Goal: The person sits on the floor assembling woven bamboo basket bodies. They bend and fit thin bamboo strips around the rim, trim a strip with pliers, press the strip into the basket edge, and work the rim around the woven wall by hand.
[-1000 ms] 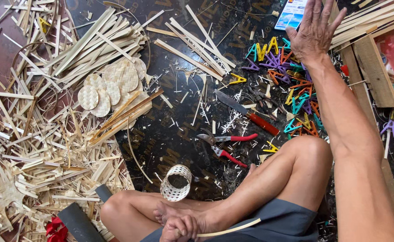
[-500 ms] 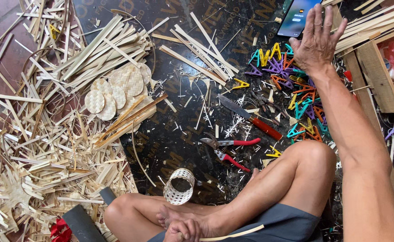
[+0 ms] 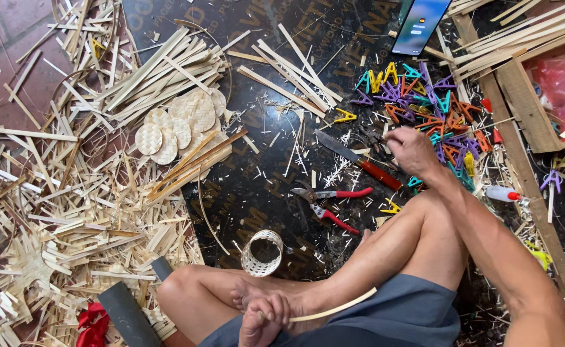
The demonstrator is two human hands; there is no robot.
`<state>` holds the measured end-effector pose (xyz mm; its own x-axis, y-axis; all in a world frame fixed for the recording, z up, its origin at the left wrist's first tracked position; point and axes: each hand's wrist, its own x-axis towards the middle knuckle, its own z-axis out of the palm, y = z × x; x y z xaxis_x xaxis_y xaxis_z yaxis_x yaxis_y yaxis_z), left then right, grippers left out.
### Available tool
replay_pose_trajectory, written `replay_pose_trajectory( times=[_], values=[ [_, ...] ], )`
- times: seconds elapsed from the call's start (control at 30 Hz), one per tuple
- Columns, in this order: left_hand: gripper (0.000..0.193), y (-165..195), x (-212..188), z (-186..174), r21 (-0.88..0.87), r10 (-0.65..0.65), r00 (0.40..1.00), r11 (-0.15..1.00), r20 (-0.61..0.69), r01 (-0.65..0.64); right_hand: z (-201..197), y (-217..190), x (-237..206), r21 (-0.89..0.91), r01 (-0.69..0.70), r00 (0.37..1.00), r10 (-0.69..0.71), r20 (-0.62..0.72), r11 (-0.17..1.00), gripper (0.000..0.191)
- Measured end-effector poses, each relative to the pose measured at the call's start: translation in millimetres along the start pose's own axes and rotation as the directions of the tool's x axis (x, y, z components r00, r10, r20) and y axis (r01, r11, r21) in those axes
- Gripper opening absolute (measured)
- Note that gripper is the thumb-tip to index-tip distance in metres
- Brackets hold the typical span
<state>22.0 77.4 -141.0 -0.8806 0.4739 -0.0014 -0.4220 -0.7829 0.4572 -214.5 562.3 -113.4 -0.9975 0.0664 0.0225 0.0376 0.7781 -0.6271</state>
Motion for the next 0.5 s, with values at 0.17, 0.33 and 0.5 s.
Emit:
replay_pose_trajectory(
  times=[0.17, 0.33, 0.5],
  values=[
    [0.029, 11.3, -0.5, 24.9, -0.055, 0.001, 1.0, 0.998, -0.03, -0.002, 24.0, -54.3, -90.4, 0.448, -0.507, 0.786, 0.181, 0.591, 0.737, 0.032],
    [0.033, 12.4, -9.2, 37.2, -0.127, -0.001, 0.996, 0.992, -0.086, -0.01, 42.4, -107.9, -166.8, 0.744, -0.601, 0.767, -0.053, 0.64, 0.291, 0.043],
    [0.031, 15.1, -18.8, 41.5, -0.132, 0.082, 0.991, 0.987, -0.102, -0.096, 51.8, -126.3, -198.0, 0.83, -0.347, 0.889, -0.13, 0.44, 0.437, 0.038]
  ],
)
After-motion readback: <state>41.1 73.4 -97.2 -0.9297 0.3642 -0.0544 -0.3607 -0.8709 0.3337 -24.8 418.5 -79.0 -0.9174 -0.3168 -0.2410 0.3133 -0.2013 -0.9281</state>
